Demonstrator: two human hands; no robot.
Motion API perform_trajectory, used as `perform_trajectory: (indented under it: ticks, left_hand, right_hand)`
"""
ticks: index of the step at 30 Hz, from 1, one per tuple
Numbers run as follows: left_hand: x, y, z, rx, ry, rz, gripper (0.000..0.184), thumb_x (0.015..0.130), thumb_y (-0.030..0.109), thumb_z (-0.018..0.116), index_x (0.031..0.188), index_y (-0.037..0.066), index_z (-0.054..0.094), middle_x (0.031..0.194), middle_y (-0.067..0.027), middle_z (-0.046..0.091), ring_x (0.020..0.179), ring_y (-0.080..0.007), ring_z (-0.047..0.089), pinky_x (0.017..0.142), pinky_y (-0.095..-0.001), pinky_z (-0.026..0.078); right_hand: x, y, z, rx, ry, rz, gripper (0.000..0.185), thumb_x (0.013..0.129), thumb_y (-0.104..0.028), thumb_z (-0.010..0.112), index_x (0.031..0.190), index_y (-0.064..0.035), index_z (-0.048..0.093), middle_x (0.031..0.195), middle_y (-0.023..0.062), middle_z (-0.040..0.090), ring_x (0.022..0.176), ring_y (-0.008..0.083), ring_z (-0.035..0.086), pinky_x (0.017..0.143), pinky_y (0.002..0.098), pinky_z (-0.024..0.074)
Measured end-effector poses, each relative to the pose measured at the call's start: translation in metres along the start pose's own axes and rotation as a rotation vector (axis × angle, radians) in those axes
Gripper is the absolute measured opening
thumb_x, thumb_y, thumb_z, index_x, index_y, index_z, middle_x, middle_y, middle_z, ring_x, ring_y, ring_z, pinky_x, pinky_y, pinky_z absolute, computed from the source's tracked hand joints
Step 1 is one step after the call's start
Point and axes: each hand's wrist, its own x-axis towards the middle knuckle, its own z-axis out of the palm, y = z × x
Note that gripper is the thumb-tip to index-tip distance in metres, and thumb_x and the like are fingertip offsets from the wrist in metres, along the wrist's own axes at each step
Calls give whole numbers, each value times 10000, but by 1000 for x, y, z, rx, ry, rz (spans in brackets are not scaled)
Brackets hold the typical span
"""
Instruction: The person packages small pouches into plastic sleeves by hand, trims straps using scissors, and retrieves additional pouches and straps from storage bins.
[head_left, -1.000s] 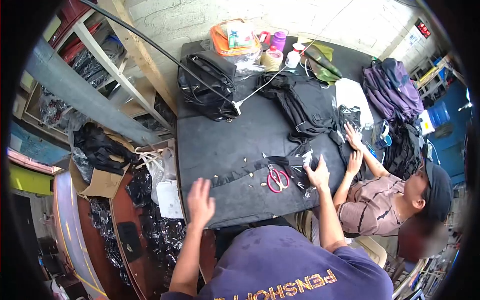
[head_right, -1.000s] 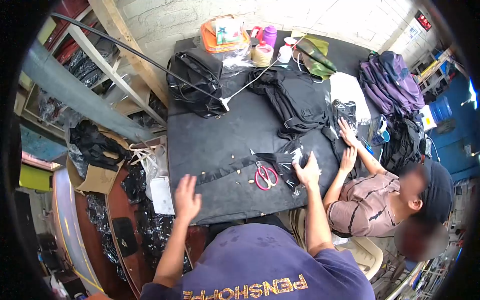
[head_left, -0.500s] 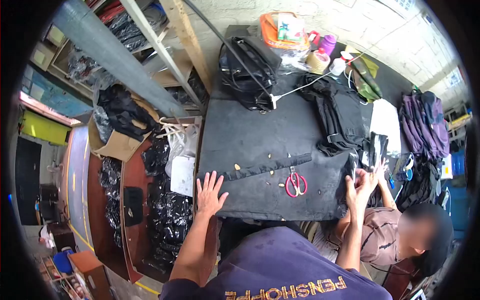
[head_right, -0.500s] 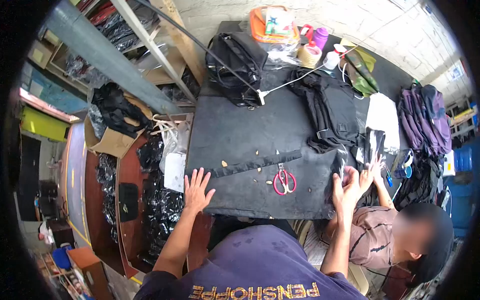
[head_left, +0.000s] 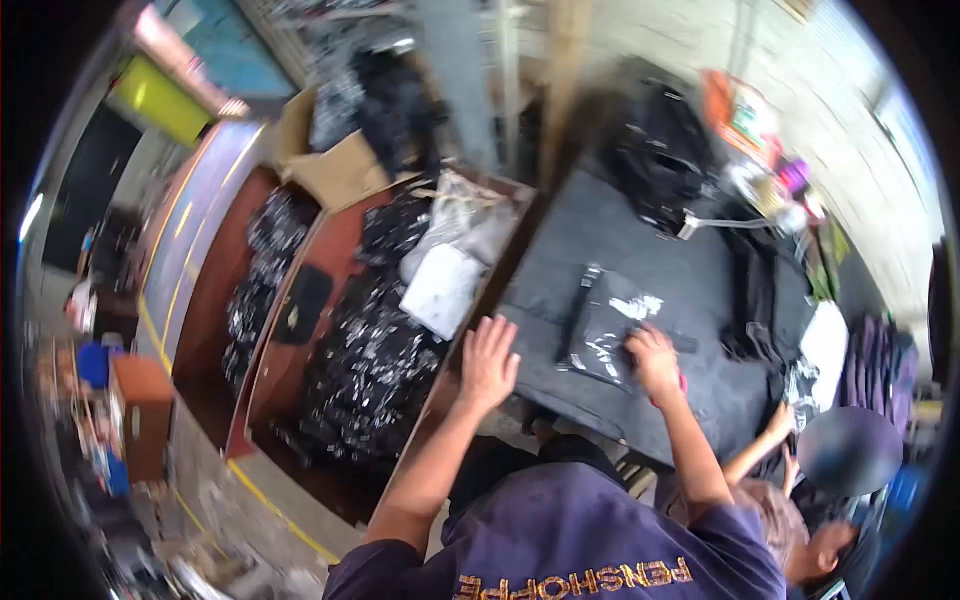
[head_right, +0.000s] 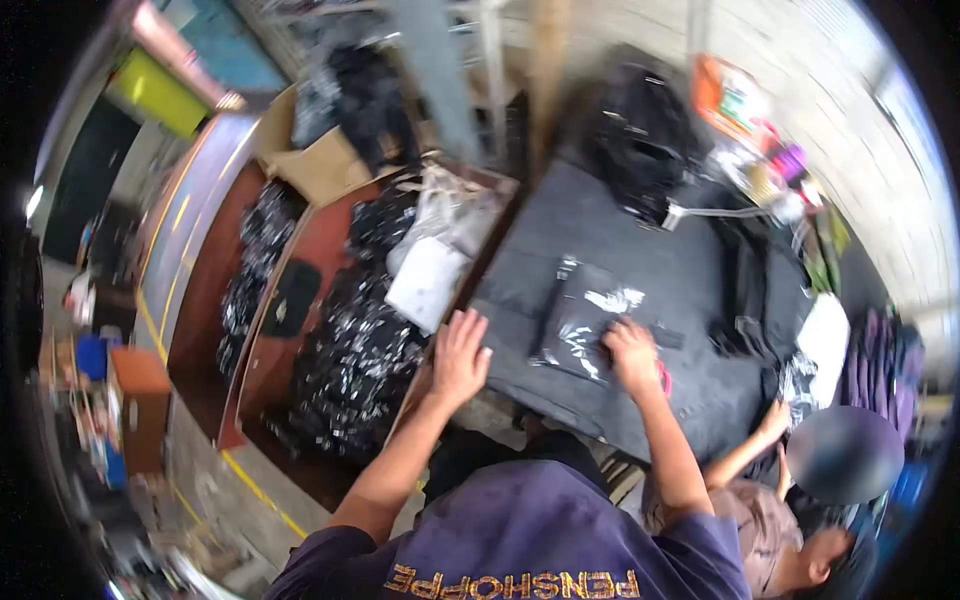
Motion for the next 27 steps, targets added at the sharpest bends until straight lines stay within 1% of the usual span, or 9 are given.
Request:
perform_trajectory:
  ticks: [4, 6, 11, 14, 16, 17, 20, 24, 27]
  left_hand:
    - [-110, -20, -24, -248, 175, -187, 507, 950, 179, 669, 1446, 98, 597, 1520, -174, 545, 1433, -407, 487, 1166, -525, 396]
    - [-167, -43, -25, -271, 252, -346, 436, 946, 154, 663, 1378, 99, 637, 1428, -174, 596, 1346, -404, 547, 1105, -509, 445]
    - [-313, -155, -6, -170, 350, -760, 358, 888, 105, 685, 1245, 128, 697, 1156, -142, 686, 1054, -388, 663, 887, -497, 544]
    - [-391, -223, -7, -51, 268, -962, 309, 902, 139, 681, 1210, 138, 711, 1069, -124, 700, 981, -377, 673, 844, -487, 557]
    - [-421, -259, -17, -72, -251, -1213, 463, 911, 176, 717, 1370, 157, 661, 1322, -149, 660, 1253, -371, 609, 1022, -523, 524]
    - [-433, -276, -18, -89, -255, -1228, 463, 911, 176, 717, 1370, 157, 661, 1322, -149, 660, 1253, -371, 609, 1022, -523, 524]
    - [-464, -328, -10, 357, -742, -783, 606, 987, 258, 630, 1574, 223, 486, 1577, -108, 502, 1465, -367, 451, 1135, -621, 431]
    - [-507, -412, 55, 533, -837, -439, 643, 1057, 300, 512, 1669, 257, 319, 1701, -73, 338, 1574, -384, 272, 1203, -703, 291]
    - [-504, -459, 60, 689, -859, -273, 569, 1074, 301, 468, 1631, 231, 379, 1676, -111, 373, 1494, -379, 394, 1209, -670, 285]
  right_hand:
    - [35, -90, -19, -138, 56, -43, 229, 723, -22, 682, 934, -103, 719, 1106, 95, 713, 1095, 336, 650, 916, 439, 526]
    - [46, -130, 15, 234, -13, -44, 265, 699, 23, 692, 929, -105, 721, 1012, 86, 723, 1027, 329, 677, 889, 442, 539]
    - [104, -313, 144, 555, -272, -339, 155, 779, 10, 698, 891, -97, 697, 938, 97, 705, 955, 329, 683, 865, 444, 553]
    - [106, -398, 245, 639, -433, -462, 21, 845, -94, 705, 853, -108, 692, 905, 90, 697, 926, 330, 679, 819, 457, 546]
    - [86, -427, 297, 604, -518, -475, 48, 844, -151, 717, 831, -116, 687, 888, 79, 688, 908, 321, 676, 793, 457, 539]
    - [79, -436, 321, 564, -566, -480, 102, 843, -207, 730, 808, -124, 682, 872, 67, 680, 889, 311, 672, 766, 456, 531]
    - [68, -447, 353, 428, -611, -493, 178, 833, -306, 741, 787, -145, 680, 857, 46, 670, 869, 292, 665, 734, 446, 519]
    - [60, -447, 350, 228, -600, -505, 235, 802, -392, 744, 775, -172, 670, 839, 27, 651, 832, 265, 645, 703, 423, 499]
    - [69, -448, 358, 227, -584, -511, 255, 773, -394, 757, 739, -171, 638, 797, 28, 614, 766, 250, 619, 664, 412, 480]
